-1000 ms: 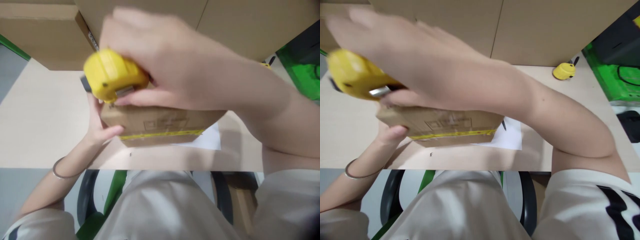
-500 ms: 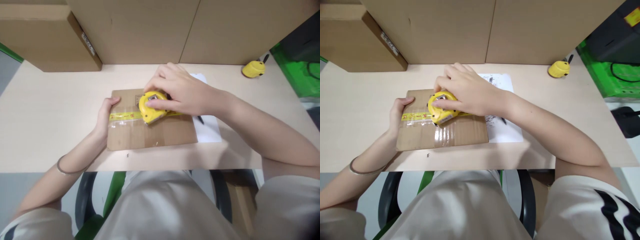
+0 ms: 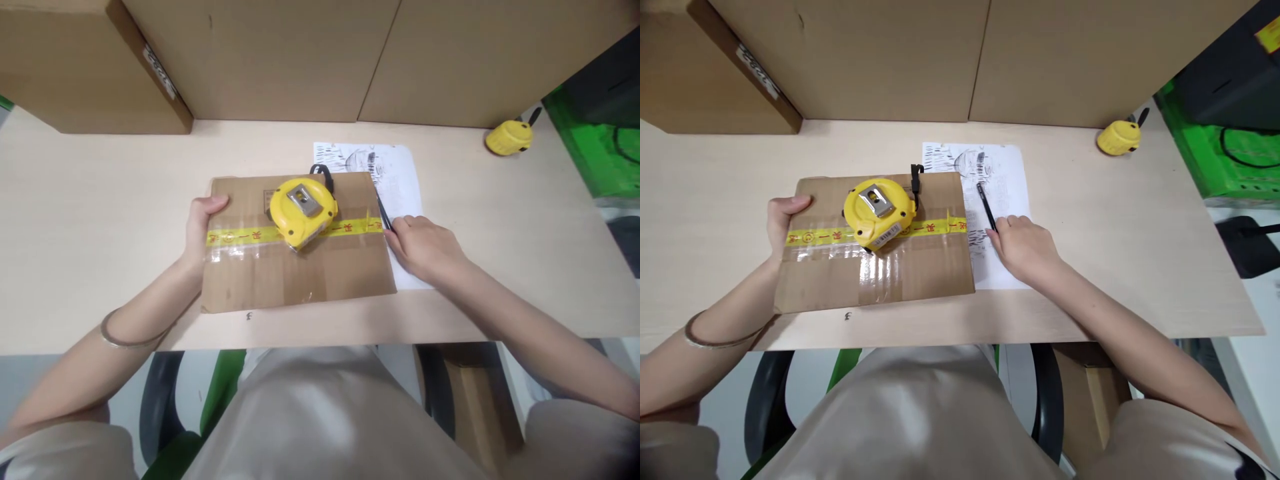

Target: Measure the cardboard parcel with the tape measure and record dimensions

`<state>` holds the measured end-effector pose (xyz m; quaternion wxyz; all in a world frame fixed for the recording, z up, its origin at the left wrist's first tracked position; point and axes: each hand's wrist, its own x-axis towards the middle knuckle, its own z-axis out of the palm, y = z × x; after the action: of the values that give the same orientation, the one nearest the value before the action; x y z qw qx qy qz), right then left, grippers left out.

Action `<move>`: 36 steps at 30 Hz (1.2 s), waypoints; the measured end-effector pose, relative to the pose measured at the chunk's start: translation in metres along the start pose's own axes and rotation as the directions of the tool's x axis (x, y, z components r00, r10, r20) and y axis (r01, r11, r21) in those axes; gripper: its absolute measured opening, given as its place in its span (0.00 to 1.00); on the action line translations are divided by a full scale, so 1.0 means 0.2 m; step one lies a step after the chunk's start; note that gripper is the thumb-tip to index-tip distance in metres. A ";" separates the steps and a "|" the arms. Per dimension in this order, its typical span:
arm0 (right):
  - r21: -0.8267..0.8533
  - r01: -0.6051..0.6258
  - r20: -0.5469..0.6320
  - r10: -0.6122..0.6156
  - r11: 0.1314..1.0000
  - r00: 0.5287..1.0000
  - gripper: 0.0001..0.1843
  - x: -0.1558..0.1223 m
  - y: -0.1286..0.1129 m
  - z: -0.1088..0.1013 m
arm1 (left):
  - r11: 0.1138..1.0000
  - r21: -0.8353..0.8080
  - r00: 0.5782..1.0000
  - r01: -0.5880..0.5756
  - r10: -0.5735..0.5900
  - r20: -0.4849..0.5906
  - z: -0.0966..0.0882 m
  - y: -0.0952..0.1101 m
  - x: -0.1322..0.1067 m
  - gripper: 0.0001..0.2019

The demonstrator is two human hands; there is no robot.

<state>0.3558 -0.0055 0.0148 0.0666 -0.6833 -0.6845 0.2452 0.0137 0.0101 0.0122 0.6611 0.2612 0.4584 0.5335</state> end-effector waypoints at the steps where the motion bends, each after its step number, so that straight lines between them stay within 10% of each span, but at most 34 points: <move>1: 0.066 0.000 0.010 0.000 0.998 1.000 0.19 -0.01 0.02 0.01 | 0.998 0.009 0.998 -0.056 0.056 0.003 0.01 0.00 -0.01 0.17; 10: 0.646 0.046 0.086 -0.133 0.762 0.987 0.27 -0.05 0.09 0.09 | 0.959 0.104 0.964 -0.262 0.255 0.079 0.04 0.01 -0.01 0.19; 18: 0.693 0.135 0.067 -0.250 0.709 0.966 0.14 -0.04 0.11 0.13 | 0.959 0.116 0.959 -0.259 0.242 0.147 0.02 0.02 -0.01 0.17; 36: 0.691 0.173 0.064 -0.298 0.702 0.952 0.19 -0.04 0.13 0.14 | 0.963 0.150 0.970 -0.224 0.206 0.126 0.03 0.04 -0.02 0.16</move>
<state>0.3684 -0.0208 -0.0192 0.2828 -0.4943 -0.6327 0.5248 0.0148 0.0103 0.0228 0.5996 0.3915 0.4325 0.5478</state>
